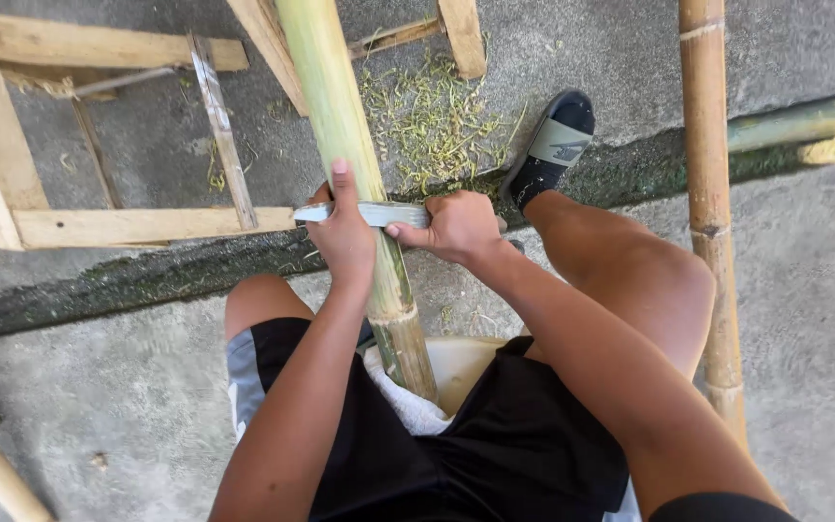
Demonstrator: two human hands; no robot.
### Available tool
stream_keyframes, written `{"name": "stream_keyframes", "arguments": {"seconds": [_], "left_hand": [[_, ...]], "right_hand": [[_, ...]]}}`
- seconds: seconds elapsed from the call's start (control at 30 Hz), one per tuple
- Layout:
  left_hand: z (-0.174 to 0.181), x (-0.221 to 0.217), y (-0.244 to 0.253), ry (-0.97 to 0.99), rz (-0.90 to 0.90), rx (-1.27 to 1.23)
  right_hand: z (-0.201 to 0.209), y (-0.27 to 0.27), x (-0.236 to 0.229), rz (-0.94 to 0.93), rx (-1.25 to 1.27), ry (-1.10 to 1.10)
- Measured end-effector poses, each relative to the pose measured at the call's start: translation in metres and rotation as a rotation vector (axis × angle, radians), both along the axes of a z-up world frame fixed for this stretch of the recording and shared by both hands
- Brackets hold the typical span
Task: Scraping the outer layer of a bamboo pole using a small knife.
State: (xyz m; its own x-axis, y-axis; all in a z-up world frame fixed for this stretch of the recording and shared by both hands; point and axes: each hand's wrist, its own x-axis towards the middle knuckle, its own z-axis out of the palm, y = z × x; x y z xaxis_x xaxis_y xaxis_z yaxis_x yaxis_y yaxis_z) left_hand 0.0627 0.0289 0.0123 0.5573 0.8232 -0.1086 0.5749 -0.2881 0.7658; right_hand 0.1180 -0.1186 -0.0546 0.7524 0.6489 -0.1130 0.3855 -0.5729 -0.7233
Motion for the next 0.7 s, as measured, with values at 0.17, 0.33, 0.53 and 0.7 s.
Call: {"name": "stream_keyframes", "arguments": {"seconds": [0.17, 0.33, 0.53, 0.7], "left_hand": [[-0.001, -0.014, -0.002, -0.194, 0.007, -0.249], [0.003, -0.059, -0.021, -0.273, 0.052, -0.334], [-0.013, -0.034, -0.003, -0.203, 0.061, -0.238], [-0.005, 0.005, 0.011, -0.021, -0.001, -0.180]], "right_hand": [[0.011, -0.006, -0.005, 0.042, -0.008, -0.007], [0.025, -0.024, -0.045, 0.127, -0.061, 0.116], [0.024, -0.013, -0.028, 0.133, -0.138, 0.127], [0.025, -0.002, -0.002, -0.045, -0.068, 0.066]]}}
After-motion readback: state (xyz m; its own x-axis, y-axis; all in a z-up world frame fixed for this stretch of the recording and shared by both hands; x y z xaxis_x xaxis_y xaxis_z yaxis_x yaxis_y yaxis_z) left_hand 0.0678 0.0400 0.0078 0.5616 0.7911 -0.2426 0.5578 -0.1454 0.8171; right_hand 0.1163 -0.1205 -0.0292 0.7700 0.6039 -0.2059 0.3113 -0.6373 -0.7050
